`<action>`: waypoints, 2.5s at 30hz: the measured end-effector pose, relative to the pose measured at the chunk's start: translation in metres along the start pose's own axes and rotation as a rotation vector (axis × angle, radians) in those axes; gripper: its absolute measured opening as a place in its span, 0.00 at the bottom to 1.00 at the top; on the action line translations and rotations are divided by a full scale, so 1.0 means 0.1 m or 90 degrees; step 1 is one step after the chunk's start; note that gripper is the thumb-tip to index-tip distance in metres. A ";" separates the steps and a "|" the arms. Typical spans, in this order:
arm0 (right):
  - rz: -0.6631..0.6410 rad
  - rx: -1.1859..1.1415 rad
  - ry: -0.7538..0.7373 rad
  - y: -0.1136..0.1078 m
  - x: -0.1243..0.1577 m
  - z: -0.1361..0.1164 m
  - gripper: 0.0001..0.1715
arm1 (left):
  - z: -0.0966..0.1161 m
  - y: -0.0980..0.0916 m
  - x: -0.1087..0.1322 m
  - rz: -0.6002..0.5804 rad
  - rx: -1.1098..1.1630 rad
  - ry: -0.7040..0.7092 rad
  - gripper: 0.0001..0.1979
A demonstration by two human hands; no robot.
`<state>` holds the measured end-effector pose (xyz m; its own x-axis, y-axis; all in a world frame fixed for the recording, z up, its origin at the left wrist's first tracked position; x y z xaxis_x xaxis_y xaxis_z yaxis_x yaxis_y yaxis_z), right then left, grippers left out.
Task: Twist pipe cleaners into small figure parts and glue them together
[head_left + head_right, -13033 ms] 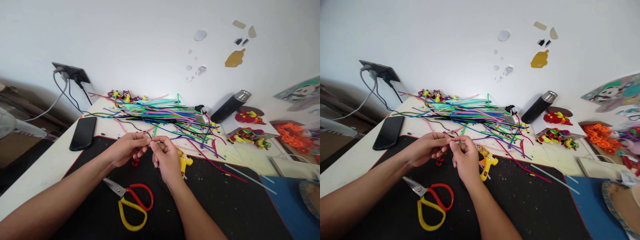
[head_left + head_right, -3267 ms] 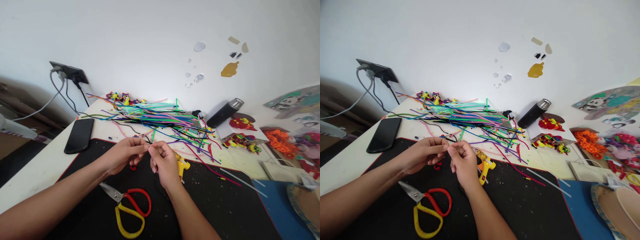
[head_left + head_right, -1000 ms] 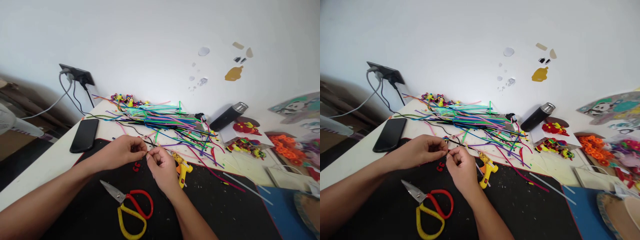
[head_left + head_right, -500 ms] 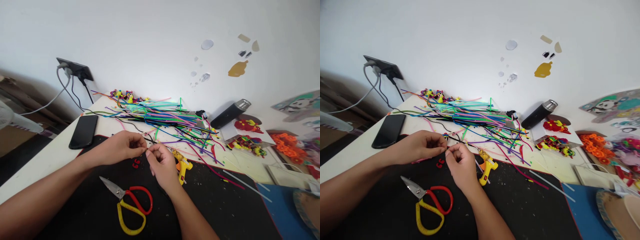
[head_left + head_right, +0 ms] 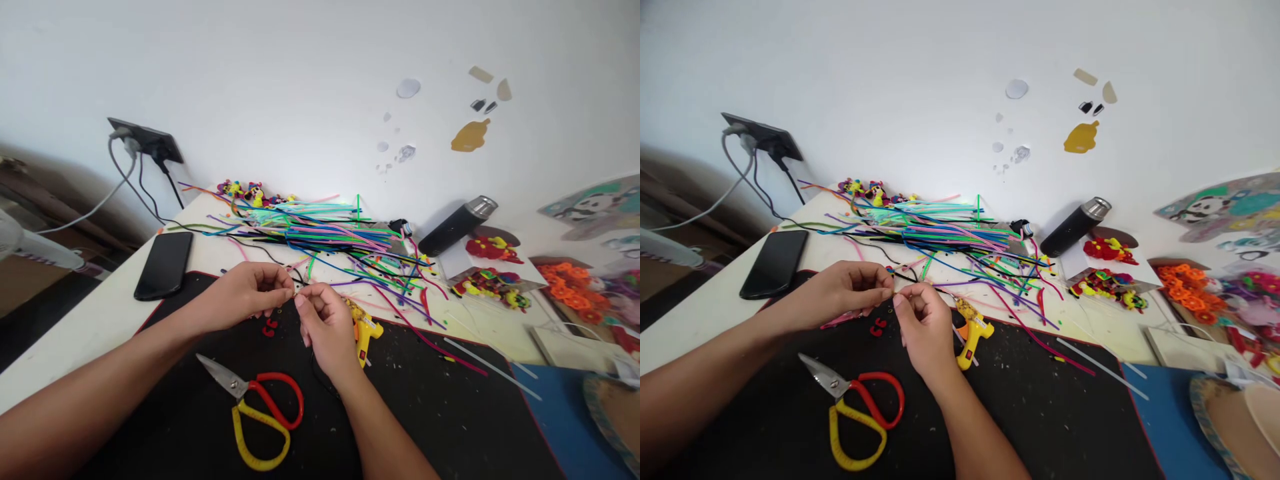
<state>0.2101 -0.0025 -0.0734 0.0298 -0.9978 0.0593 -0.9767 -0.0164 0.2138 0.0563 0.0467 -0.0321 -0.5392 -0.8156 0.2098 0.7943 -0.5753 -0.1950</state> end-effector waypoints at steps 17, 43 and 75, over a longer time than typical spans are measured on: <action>-0.048 0.154 0.000 0.03 0.03 0.03 0.06 | 0.06 -0.10 0.07 -0.061 -0.285 0.024 0.10; -0.073 0.136 0.043 0.02 0.00 0.03 0.10 | 0.08 -0.15 0.04 -0.065 -0.314 0.012 0.14; -0.042 0.122 0.033 -0.01 0.00 0.00 0.15 | -0.42 0.19 -0.27 -0.095 -0.661 0.257 0.08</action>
<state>0.2111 -0.0030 -0.0739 0.1010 -0.9895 0.1030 -0.9947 -0.0984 0.0302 0.0742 0.0548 -0.0816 -0.8100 -0.5863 0.0085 0.1980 -0.2872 -0.9372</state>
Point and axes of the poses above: each hand's wrist, its own x-axis away from the middle knuckle, its own y-axis out of the palm, z = x × y, the point moved 5 cm from there along -x, towards the middle knuckle
